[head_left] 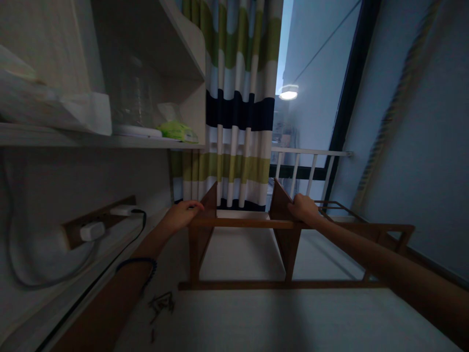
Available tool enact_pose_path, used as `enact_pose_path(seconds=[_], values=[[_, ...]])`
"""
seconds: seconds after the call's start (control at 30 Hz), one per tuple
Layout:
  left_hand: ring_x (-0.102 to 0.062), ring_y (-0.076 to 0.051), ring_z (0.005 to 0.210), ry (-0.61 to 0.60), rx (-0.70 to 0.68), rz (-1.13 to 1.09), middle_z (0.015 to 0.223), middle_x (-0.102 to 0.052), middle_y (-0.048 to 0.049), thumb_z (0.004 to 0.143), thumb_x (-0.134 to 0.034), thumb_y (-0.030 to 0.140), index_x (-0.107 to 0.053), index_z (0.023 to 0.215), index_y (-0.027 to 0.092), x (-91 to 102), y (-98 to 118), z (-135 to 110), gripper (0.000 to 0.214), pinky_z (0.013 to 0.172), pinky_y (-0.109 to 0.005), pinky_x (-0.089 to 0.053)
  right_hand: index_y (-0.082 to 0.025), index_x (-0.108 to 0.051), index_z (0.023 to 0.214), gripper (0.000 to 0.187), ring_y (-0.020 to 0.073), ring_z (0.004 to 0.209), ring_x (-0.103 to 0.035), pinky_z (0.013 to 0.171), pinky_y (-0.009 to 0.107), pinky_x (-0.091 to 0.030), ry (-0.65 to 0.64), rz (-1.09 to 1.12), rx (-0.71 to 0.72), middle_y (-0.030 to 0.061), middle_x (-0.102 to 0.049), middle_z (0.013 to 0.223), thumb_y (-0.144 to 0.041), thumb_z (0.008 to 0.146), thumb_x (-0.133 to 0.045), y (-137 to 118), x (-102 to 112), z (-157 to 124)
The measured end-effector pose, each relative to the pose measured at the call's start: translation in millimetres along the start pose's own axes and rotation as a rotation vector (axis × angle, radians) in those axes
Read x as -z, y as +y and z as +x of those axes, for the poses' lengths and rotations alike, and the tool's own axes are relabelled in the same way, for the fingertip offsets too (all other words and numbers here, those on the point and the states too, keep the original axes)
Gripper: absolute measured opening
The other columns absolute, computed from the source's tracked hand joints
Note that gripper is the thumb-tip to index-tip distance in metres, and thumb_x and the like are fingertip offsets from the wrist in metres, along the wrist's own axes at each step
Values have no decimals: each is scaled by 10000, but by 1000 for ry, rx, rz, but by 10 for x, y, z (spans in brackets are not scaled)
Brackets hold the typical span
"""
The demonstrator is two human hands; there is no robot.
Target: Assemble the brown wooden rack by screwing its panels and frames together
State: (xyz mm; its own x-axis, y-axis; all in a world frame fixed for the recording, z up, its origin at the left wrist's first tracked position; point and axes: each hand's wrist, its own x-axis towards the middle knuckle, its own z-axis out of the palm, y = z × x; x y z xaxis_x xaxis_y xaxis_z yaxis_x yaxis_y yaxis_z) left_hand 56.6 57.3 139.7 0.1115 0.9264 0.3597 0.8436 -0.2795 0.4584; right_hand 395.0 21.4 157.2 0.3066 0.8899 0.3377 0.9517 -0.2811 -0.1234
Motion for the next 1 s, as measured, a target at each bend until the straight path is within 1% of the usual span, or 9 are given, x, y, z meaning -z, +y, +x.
enact_pose_path(seconds=[0.13, 0.33, 0.57, 0.63, 0.77, 0.9, 1.0], values=[[-569, -191, 805, 3, 5, 1, 894, -637, -28, 690, -347, 372, -640, 857, 194, -1, 5, -9, 380, 659, -248, -400, -78, -580, 1001, 340, 287, 921, -567, 707, 343, -455, -8, -3, 0, 184, -604, 959, -275, 772, -422, 5, 6, 4], [-569, -175, 743, 5, 24, 8, 844, -638, -14, 688, -345, 376, -640, 846, 207, 3, 24, -32, 375, 626, -238, -394, -87, -584, 987, 328, 291, 923, -567, 706, 340, -454, -22, -10, 3, 185, -600, 979, -272, 762, -433, -11, 35, -4], [-562, -176, 665, -2, 30, 11, 748, -627, -21, 694, -341, 379, -638, 852, 196, 22, 42, -51, 383, 588, -250, -384, -90, -592, 979, 315, 287, 905, -578, 684, 331, -459, -49, -15, 9, 180, -615, 947, -223, 748, -425, 0, -14, -6], [-566, -178, 682, 2, 32, 12, 762, -631, -22, 692, -345, 375, -639, 851, 198, 22, 46, -52, 379, 599, -251, -387, -89, -591, 984, 317, 283, 911, -576, 688, 331, -458, -49, -19, 7, 185, -613, 948, -224, 751, -424, -1, -19, -4], [-574, -185, 785, 12, 21, 10, 852, -642, -21, 689, -353, 367, -641, 845, 205, 9, 38, -35, 366, 660, -246, -399, -82, -582, 1007, 336, 283, 930, -569, 700, 331, -454, -54, -19, 19, 191, -608, 962, -228, 742, -436, -8, -22, 3], [-578, -187, 766, 5, 12, 9, 831, -645, -18, 685, -351, 381, -640, 846, 207, -8, 10, -14, 374, 644, -246, -405, -74, -585, 1004, 336, 281, 940, -565, 705, 323, -452, -75, -18, 31, 192, -610, 962, -219, 740, -437, -5, -33, 20], [-575, -192, 826, 19, 1, 2, 890, -644, -18, 686, -353, 393, -638, 842, 212, -11, -4, -5, 372, 686, -245, -408, -74, -577, 1016, 335, 278, 956, -557, 711, 319, -450, -85, -17, 35, 192, -604, 978, -212, 746, -435, 1, -43, 32]])
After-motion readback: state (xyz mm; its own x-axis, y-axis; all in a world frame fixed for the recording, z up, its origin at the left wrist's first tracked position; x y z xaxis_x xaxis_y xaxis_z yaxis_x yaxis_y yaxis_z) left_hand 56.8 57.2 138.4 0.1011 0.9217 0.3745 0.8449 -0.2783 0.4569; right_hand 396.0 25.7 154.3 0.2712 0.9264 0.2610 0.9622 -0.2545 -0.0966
